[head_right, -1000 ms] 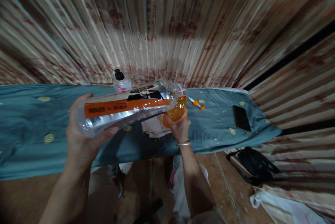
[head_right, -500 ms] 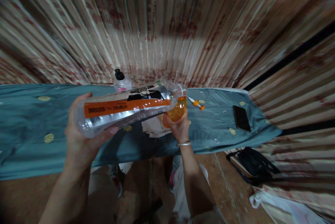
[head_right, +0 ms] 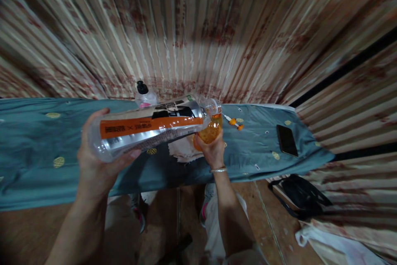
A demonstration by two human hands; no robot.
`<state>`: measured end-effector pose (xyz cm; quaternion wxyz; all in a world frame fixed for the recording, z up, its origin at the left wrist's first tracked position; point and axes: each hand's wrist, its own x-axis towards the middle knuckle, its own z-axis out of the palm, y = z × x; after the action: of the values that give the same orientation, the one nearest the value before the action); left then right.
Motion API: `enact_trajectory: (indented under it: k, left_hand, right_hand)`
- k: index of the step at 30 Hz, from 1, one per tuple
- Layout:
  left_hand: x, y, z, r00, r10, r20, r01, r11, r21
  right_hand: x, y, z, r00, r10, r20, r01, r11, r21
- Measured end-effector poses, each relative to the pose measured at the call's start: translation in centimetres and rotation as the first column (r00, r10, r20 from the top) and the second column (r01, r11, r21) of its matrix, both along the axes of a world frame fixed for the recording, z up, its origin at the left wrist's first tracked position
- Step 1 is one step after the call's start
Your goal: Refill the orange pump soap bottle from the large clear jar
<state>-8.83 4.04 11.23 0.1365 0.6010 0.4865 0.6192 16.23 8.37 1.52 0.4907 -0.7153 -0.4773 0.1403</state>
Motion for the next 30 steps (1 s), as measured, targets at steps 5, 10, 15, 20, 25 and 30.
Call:
enact_trajectory:
  k: [5, 10, 15, 20, 25, 30]
  left_hand:
    - [-0.05, -0.06, -0.01, 1.000, 0.001, 0.001, -0.001, 1.000, -0.003]
    - [-0.11, -0.13, -0.08, 1.000, -0.001, 0.022, 0.002, 0.999, -0.044]
    - [-0.05, -0.12, 0.04, 1.000, 0.009, 0.000, -0.009, 1.000, -0.017]
    - [0.00, -0.20, 0.13, 1.000, -0.002, 0.031, 0.003, 0.999, -0.042]
    - [-0.03, -0.23, 0.16, 0.999, -0.015, 0.048, 0.017, 0.999, -0.046]
    - [-0.01, -0.19, 0.04, 0.998, -0.016, 0.065, 0.020, 0.998, -0.068]
  right_hand:
    - [0.05, -0.05, 0.05, 1.000, 0.017, -0.003, -0.017, 1.000, 0.001]
    - [0.16, 0.00, -0.15, 1.000, 0.013, 0.014, -0.013, 1.000, -0.004]
    - [0.21, 0.04, -0.19, 1.000, 0.025, -0.008, -0.024, 0.999, 0.020]
    - [0.02, -0.05, 0.07, 1.000, 0.009, 0.000, -0.009, 1.000, 0.007]
    - [-0.03, -0.13, 0.21, 0.999, 0.029, -0.012, -0.029, 0.999, 0.014]
    - [0.10, -0.02, 0.04, 0.999, 0.028, -0.021, -0.027, 1.000, 0.009]
